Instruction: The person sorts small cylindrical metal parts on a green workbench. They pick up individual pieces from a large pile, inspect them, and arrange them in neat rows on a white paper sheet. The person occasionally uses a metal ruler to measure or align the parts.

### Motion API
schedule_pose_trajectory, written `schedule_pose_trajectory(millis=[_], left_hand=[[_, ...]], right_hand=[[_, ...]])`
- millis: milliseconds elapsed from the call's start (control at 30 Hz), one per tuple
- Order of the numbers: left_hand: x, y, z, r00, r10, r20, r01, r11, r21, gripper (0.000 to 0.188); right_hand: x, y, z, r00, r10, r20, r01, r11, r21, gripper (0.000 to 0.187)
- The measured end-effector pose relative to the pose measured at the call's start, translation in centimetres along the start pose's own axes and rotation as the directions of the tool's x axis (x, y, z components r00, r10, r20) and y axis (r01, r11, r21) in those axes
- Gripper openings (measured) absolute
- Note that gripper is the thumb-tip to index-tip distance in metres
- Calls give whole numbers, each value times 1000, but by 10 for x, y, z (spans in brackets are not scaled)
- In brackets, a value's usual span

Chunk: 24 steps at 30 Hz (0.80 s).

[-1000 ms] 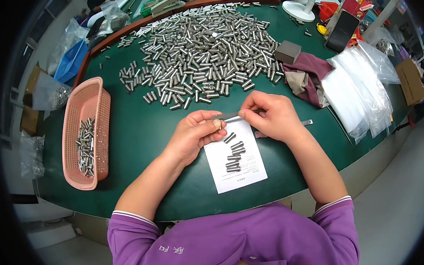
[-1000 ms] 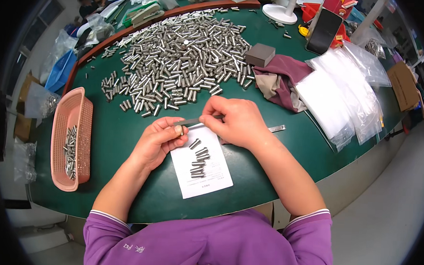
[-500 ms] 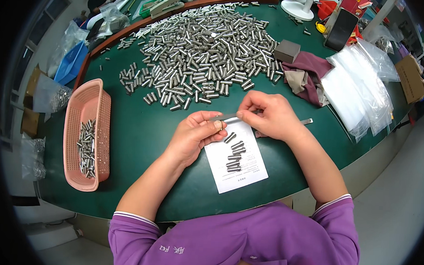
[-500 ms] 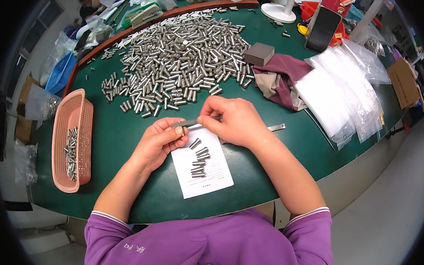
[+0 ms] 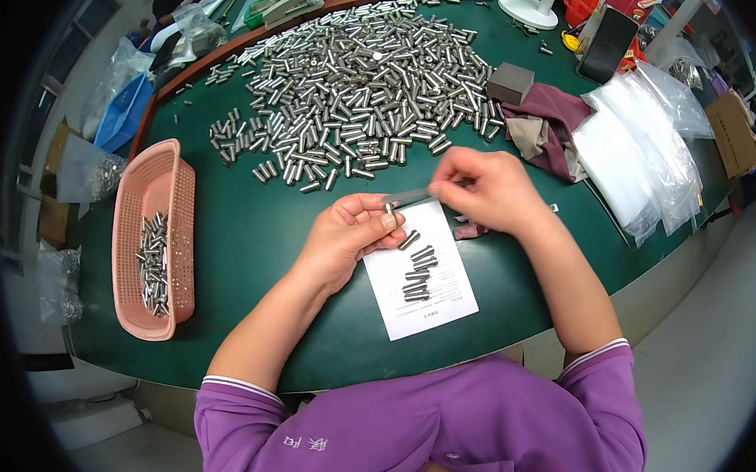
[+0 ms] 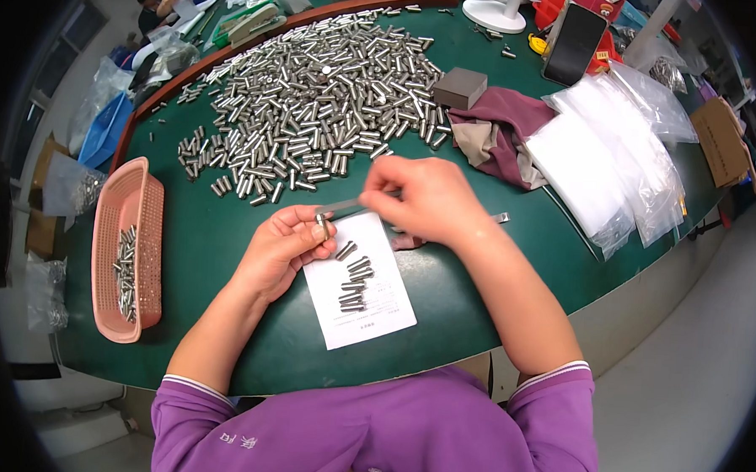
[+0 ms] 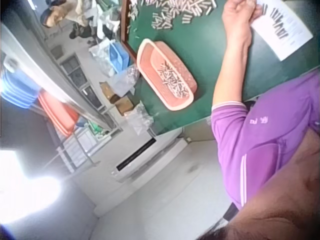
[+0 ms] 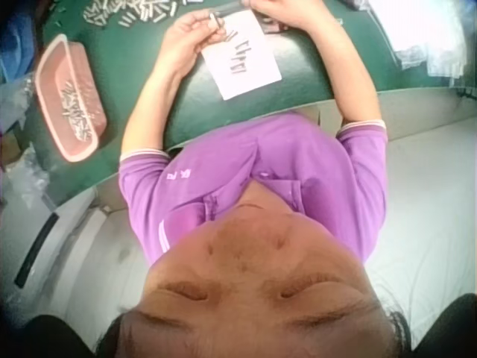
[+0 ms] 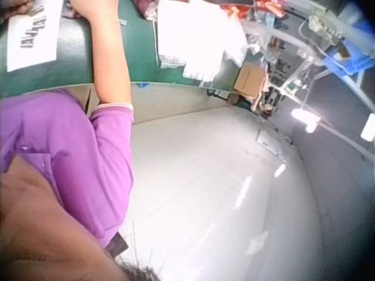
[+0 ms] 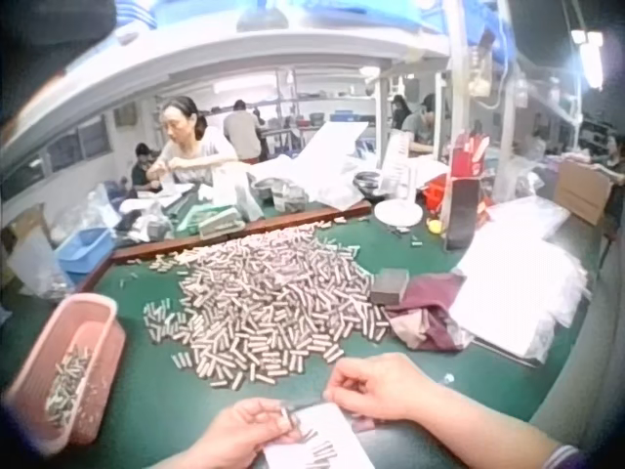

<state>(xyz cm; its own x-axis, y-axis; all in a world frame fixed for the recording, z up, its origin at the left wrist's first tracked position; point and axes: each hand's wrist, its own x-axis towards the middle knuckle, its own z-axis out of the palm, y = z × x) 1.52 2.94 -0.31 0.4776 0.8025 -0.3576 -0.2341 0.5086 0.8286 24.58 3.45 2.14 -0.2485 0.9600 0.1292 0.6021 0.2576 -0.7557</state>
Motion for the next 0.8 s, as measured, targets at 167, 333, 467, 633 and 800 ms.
schedule_pose_trajectory(millis=[167, 333, 467, 633, 800], left_hand=[[0, 1, 1, 999, -23, -35, 21, 999, -36, 25], [-1, 3, 3, 999, -22, -33, 21, 999, -36, 28], [-1, 5, 7, 998, -40, -47, 41, 999, 17, 28], [-2, 5, 2, 998, -46, -42, 46, 999, -11, 29], [0, 7, 2, 997, -74, -37, 75, 997, 19, 29]], right_hand=[[-6, 15, -17, 997, 45, -66, -29, 974, 227, 15], [-6, -4, 2, 995, 79, 63, -88, 982, 166, 16], [-4, -6, 23, 995, -99, -22, 101, 990, 103, 16], [-4, -2, 7, 998, -56, -8, 56, 996, 67, 17], [-2, -8, 25, 973, -219, -76, 218, 976, -22, 17]])
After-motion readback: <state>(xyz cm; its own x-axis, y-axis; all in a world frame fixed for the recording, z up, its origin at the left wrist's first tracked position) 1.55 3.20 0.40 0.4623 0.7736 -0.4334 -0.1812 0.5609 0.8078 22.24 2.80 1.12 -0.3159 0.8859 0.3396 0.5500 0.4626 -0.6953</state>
